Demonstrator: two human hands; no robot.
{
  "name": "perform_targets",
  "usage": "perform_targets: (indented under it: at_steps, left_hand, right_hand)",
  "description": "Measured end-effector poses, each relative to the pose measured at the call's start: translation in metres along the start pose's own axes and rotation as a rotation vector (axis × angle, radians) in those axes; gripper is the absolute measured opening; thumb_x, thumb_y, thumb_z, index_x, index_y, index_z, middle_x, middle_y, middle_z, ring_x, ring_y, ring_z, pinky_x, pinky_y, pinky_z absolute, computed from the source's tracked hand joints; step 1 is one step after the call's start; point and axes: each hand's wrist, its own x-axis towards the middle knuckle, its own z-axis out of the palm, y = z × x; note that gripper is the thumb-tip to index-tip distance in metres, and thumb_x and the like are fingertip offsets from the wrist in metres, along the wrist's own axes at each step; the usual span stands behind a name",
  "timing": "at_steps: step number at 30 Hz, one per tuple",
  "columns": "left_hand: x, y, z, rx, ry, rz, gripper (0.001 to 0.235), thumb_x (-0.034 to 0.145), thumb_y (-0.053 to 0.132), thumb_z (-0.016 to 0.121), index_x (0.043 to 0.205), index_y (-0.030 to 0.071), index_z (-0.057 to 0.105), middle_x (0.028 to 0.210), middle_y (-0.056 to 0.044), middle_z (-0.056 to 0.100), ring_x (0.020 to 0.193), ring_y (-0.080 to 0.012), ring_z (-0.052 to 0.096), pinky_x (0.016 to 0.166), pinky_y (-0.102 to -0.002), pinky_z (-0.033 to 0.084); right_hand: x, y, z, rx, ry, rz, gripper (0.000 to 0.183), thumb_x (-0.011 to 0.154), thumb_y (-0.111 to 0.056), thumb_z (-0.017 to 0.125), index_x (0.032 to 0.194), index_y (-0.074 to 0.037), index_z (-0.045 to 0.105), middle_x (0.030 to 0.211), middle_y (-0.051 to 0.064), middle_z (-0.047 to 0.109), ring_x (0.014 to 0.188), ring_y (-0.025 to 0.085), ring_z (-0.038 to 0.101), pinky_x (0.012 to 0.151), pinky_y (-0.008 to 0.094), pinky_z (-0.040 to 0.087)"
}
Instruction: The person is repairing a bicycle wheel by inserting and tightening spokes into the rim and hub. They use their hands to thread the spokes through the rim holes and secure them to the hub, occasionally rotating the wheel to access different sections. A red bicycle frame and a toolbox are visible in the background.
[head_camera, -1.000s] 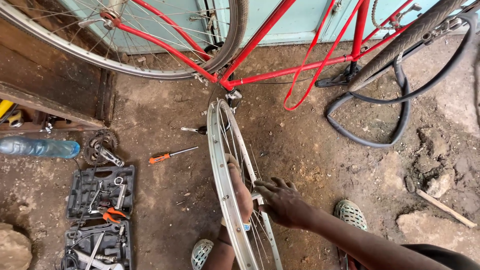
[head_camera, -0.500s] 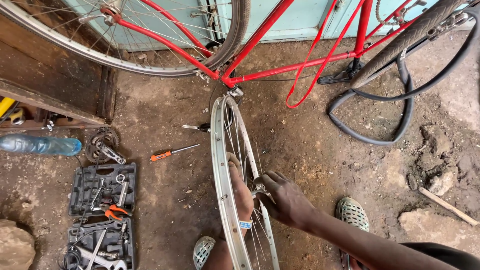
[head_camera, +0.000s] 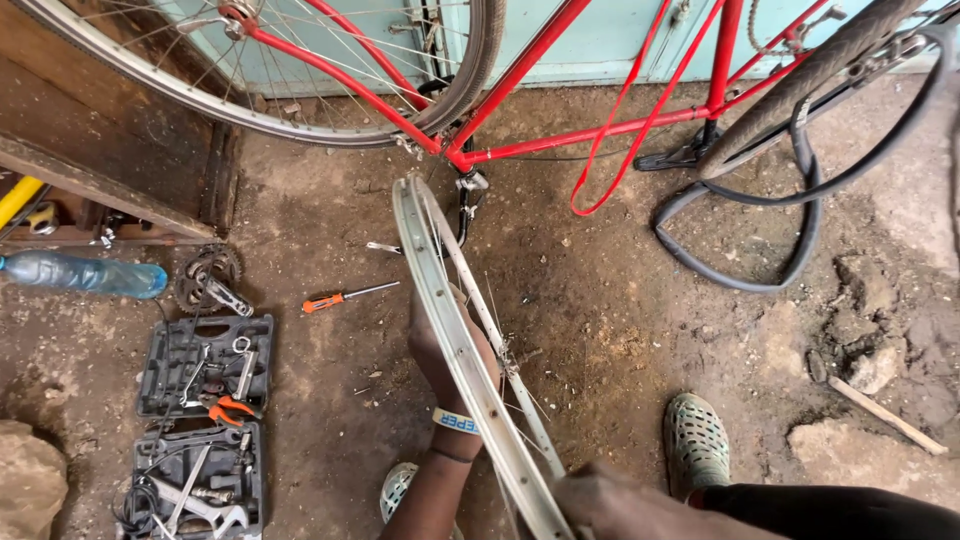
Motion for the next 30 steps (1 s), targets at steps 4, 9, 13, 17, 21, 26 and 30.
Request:
perform_targets:
  at_steps: [4, 9, 13, 17, 21, 26, 30]
  left_hand:
    - [0.002, 0.010, -0.004, 0.068, -0.075, -0.004, 0.013, 0.086, 0.004, 0.048, 0.080, 0.008, 0.060, 0.077, -0.008, 0.062, 0.070, -0.0250, 0.058, 0.073, -0.042, 0.049]
    - [-0.006, 0.059, -0.028, -0.071, -0.261, -0.049, 0.040, 0.077, 0.025, 0.068, 0.108, 0.008, 0.049, 0.077, -0.001, 0.047, 0.070, -0.0172, 0.047, 0.063, -0.034, 0.042]
    - [-0.007, 0.058, -0.033, -0.004, -0.277, -0.211, 0.050, 0.066, 0.018, 0.079, 0.092, 0.015, 0.036, 0.065, 0.005, 0.036, 0.054, -0.0108, 0.036, 0.051, -0.034, 0.042]
    - [-0.006, 0.055, -0.036, -0.001, -0.243, -0.170, 0.059, 0.070, 0.026, 0.084, 0.113, 0.010, 0.047, 0.063, 0.005, 0.032, 0.054, -0.0089, 0.030, 0.047, -0.029, 0.036]
    - [-0.001, 0.047, -0.036, -0.003, -0.142, -0.181, 0.056, 0.067, 0.017, 0.085, 0.091, 0.011, 0.035, 0.067, 0.001, 0.037, 0.057, -0.0128, 0.037, 0.049, -0.034, 0.041]
    - [0.007, 0.038, -0.039, -0.023, -0.080, -0.162, 0.055, 0.069, 0.030, 0.090, 0.089, 0.009, 0.042, 0.065, 0.004, 0.040, 0.056, -0.0085, 0.047, 0.049, -0.028, 0.042]
    - [0.012, 0.040, -0.042, -0.072, -0.139, -0.210, 0.067, 0.066, 0.031, 0.099, 0.084, 0.011, 0.038, 0.067, 0.005, 0.033, 0.059, -0.0078, 0.044, 0.059, -0.024, 0.044]
  right_hand:
    - [-0.006, 0.044, 0.004, -0.181, 0.243, -0.264, 0.054, 0.097, -0.068, 0.058, 0.088, -0.017, 0.072, 0.072, -0.001, 0.067, 0.073, 0.018, 0.068, 0.068, 0.034, 0.047]
    - [-0.053, -0.031, -0.047, 0.029, 0.413, 0.053, 0.032, 0.084, -0.046, 0.088, 0.070, -0.019, 0.078, 0.054, -0.005, 0.061, 0.046, 0.009, 0.059, 0.045, 0.033, 0.043]
    - [-0.054, -0.021, -0.075, -0.602, 0.762, -0.336, 0.036, 0.088, -0.044, 0.074, 0.070, -0.015, 0.063, 0.048, 0.001, 0.051, 0.034, 0.021, 0.047, 0.041, 0.040, 0.037]
    - [-0.039, -0.017, -0.089, -0.643, 0.831, -0.404, 0.021, 0.090, -0.034, 0.069, 0.092, -0.013, 0.072, 0.061, -0.002, 0.059, 0.049, 0.019, 0.055, 0.048, 0.038, 0.041]
    - [-0.021, -0.012, -0.092, -0.569, 0.983, -0.245, 0.027, 0.082, -0.043, 0.079, 0.092, -0.019, 0.073, 0.072, -0.001, 0.071, 0.055, 0.018, 0.065, 0.050, 0.036, 0.045]
    - [0.010, 0.000, -0.091, -0.381, 1.115, -0.364, 0.022, 0.073, -0.018, 0.086, 0.090, -0.011, 0.073, 0.073, 0.015, 0.073, 0.071, 0.040, 0.072, 0.065, 0.044, 0.055]
    - [0.032, 0.019, -0.096, -0.451, 1.267, -0.413, 0.025, 0.074, -0.016, 0.089, 0.095, -0.013, 0.075, 0.079, 0.011, 0.072, 0.076, 0.037, 0.070, 0.069, 0.044, 0.055]
